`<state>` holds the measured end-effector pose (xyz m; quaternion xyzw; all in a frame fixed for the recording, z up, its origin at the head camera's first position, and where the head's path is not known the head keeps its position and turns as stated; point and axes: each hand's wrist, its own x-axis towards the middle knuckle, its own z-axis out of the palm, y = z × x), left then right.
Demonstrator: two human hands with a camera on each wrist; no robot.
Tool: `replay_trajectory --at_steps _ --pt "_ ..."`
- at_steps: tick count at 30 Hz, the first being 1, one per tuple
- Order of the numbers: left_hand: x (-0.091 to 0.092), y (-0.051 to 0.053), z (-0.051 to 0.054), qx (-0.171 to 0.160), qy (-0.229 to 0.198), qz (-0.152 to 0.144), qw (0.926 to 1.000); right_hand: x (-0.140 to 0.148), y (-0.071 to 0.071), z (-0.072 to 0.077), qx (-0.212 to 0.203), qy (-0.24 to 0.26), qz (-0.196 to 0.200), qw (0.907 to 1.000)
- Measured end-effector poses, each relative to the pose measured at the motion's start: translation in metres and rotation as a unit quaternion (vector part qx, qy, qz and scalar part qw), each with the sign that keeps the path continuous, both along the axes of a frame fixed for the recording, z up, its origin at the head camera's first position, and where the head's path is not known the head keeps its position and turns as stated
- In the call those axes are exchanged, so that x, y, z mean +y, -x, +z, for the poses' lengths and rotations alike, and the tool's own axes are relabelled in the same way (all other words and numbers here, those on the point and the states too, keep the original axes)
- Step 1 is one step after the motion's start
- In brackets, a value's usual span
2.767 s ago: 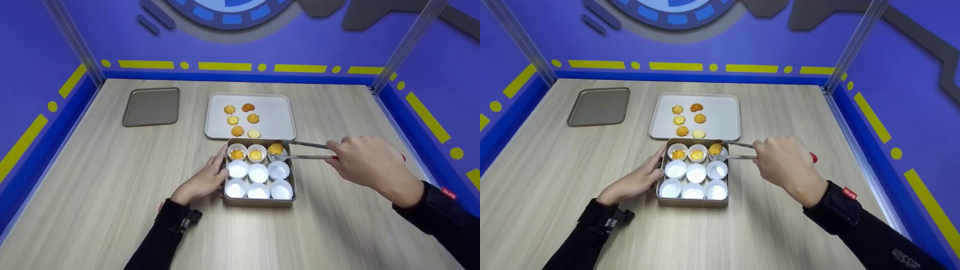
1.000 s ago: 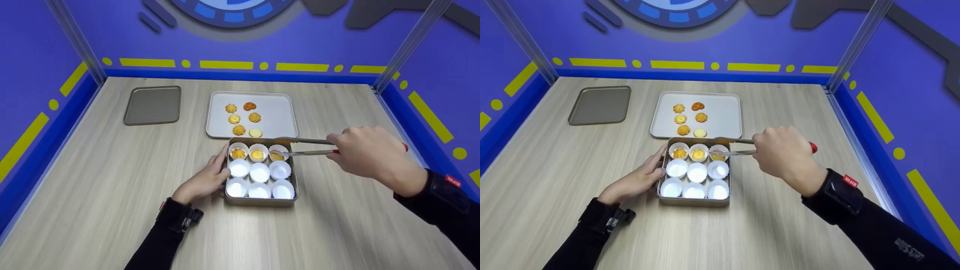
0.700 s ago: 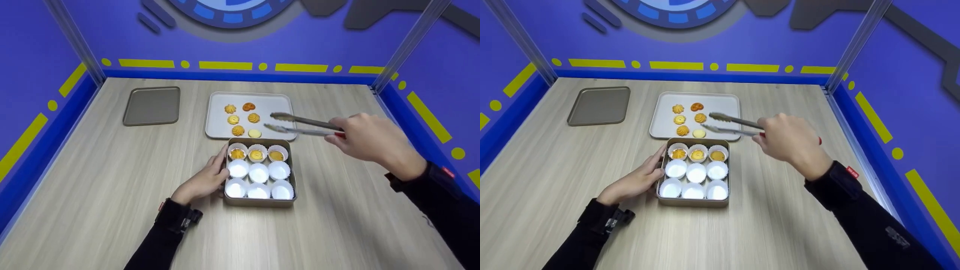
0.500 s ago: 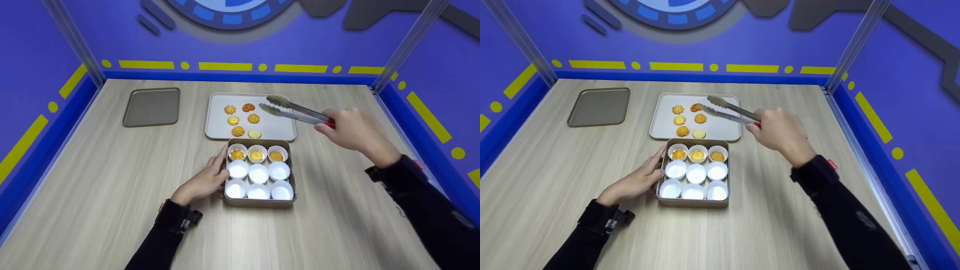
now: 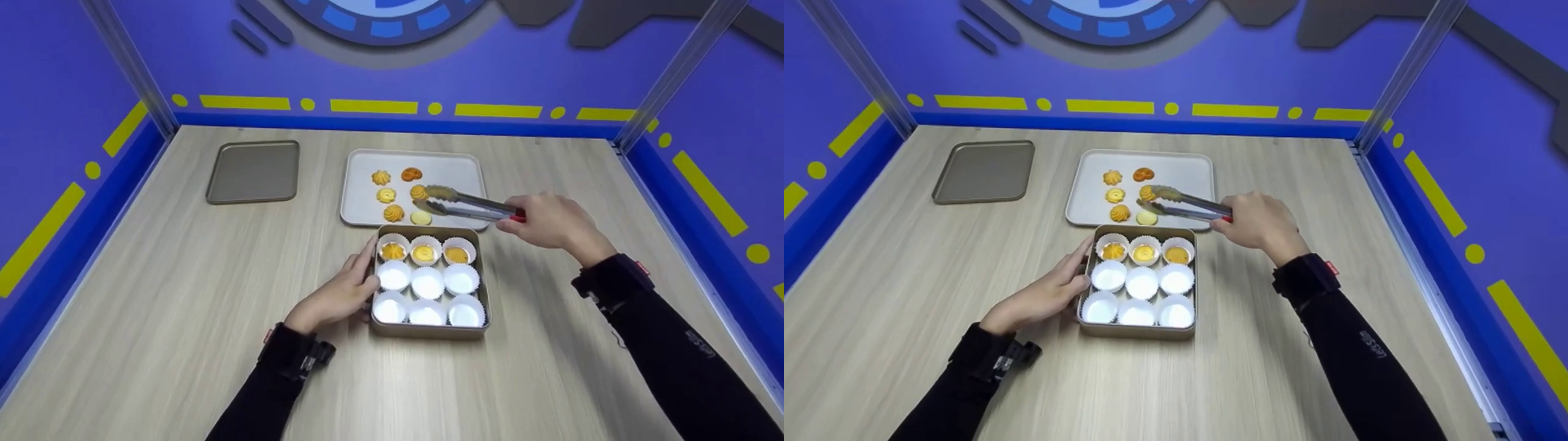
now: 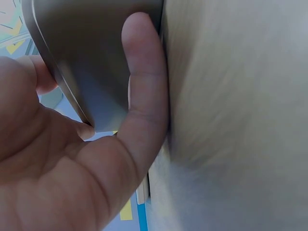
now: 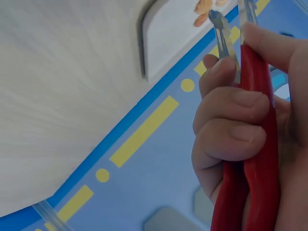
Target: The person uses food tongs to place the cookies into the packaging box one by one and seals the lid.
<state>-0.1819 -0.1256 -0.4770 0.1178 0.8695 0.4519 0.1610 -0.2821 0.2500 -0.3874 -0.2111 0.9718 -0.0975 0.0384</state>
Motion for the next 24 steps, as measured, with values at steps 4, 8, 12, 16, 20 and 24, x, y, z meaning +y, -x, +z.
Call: replay_trajectory --at_steps 4,8,12,16,20,24 --pt "-0.001 0.000 0.001 -0.008 -0.004 0.003 1.0000 0.004 0.002 -0.004 -0.012 -0.005 0.016 0.9998" --pt "-0.002 -0.001 0.000 -0.010 -0.011 0.006 0.9999 0.000 0.003 -0.008 -0.013 -0.020 0.014 0.9996" --pt "-0.002 -0.001 -0.001 -0.013 -0.018 0.006 0.9997 -0.001 0.002 -0.008 0.001 -0.032 0.004 0.9995" --pt "-0.001 0.000 -0.001 -0.009 -0.015 0.003 0.9999 0.001 0.000 -0.010 0.012 -0.036 -0.001 0.9993" --pt "-0.001 0.000 0.000 0.003 -0.004 0.000 1.0000 0.004 -0.003 -0.012 0.010 -0.034 -0.004 0.9994" --pt "0.000 0.001 0.000 0.012 0.003 -0.002 0.9999 0.005 -0.004 -0.014 0.012 -0.031 -0.007 0.9994"
